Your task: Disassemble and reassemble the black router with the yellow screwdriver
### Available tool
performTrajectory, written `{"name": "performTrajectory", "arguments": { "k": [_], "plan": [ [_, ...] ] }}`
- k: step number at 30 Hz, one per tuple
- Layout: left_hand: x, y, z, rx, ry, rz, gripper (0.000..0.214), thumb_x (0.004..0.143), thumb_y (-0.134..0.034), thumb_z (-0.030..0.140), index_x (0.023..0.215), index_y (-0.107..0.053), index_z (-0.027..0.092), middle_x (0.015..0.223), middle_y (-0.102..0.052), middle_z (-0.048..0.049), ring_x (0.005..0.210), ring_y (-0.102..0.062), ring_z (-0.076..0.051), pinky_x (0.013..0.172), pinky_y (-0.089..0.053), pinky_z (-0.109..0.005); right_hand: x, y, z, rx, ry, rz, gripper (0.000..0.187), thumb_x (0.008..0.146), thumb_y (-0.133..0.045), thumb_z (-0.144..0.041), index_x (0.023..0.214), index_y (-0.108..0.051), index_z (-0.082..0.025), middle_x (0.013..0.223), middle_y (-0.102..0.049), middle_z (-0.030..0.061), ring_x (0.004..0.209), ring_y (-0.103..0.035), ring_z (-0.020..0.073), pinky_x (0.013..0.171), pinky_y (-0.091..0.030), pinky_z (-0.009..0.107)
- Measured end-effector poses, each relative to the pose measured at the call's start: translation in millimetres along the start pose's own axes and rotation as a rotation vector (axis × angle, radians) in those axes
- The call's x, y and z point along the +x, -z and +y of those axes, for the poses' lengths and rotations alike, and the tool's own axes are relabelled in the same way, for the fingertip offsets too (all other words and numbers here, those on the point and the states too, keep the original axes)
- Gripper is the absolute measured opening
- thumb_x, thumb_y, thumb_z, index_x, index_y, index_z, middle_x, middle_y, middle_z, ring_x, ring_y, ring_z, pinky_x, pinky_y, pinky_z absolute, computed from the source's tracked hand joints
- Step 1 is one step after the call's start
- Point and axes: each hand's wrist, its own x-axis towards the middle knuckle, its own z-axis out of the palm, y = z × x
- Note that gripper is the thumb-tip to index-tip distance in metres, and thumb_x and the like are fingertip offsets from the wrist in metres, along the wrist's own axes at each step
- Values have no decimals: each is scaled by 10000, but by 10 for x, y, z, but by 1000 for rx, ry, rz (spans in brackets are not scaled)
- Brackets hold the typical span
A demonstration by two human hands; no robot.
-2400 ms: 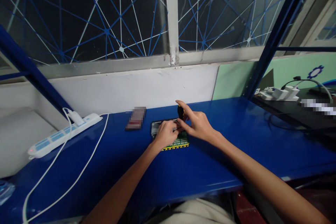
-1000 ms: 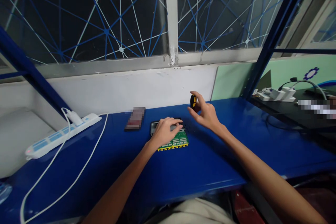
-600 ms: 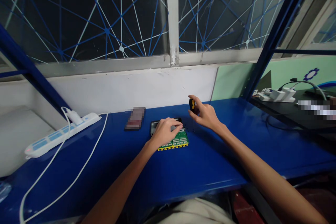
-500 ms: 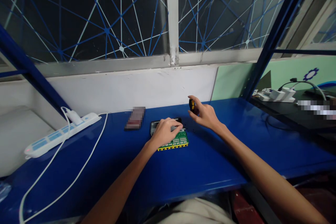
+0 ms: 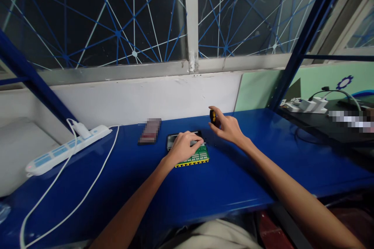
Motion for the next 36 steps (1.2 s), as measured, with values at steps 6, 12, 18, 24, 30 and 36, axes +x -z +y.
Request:
{"name": "performTrajectory", "arguments": {
  "k": [6, 12, 18, 24, 30, 36],
  "plan": [
    [-3, -21, -11, -13, -11, -5, 178, 894, -567, 242, 912, -744, 232, 925, -747, -5, 866, -647, -198, 808, -489, -312, -3, 72, -38, 57, -20, 40, 603, 831, -473, -346, 1406, -370, -196, 628, -656, -1, 551, -601, 190, 573, -363, 286],
    [-16, -62, -14, -22, -8, -6, 156, 851, -637, 257, 970, -735, 234, 969, -736, -23, 932, -645, -207, 852, -487, -330, 4, 119, -96, 356, -77, 133, 627, 800, -518, -368, 1386, -377, -195, 665, -659, 5, 608, -632, 202, 615, -438, 329],
    [-11, -104, 20, -82, -61, 12, 105, 805, -691, 248, 872, -750, 193, 900, -737, -49, 865, -658, -196, 801, -495, -299, 4, 130, -181, 675, -141, 133, 634, 807, -558, -372, 1382, -343, -209, 583, -611, -28, 540, -622, 193, 579, -474, 341],
    [1, -110, 37, -129, -59, 49, 107, 827, -657, 224, 806, -756, 192, 835, -739, -42, 795, -660, -177, 757, -502, -282, 0, 111, -187, 672, -150, 145, 626, 819, -552, -374, 1385, -332, -222, 601, -612, -21, 550, -616, 200, 586, -476, 362],
    [-2, -105, 36, -119, -52, 45, 117, 835, -653, 241, 812, -762, 205, 840, -739, -36, 804, -660, -183, 753, -501, -291, -4, 104, -186, 637, -156, 173, 635, 807, -555, -363, 1387, -343, -216, 618, -618, -22, 556, -612, 200, 603, -477, 376],
    [-9, -117, 26, -112, -50, 30, 145, 860, -626, 230, 812, -758, 192, 836, -731, -40, 802, -652, -175, 754, -488, -277, -14, 126, -225, 621, -147, 186, 640, 804, -554, -355, 1389, -345, -201, 650, -637, -6, 566, -617, 192, 607, -473, 358]
  ]
}}
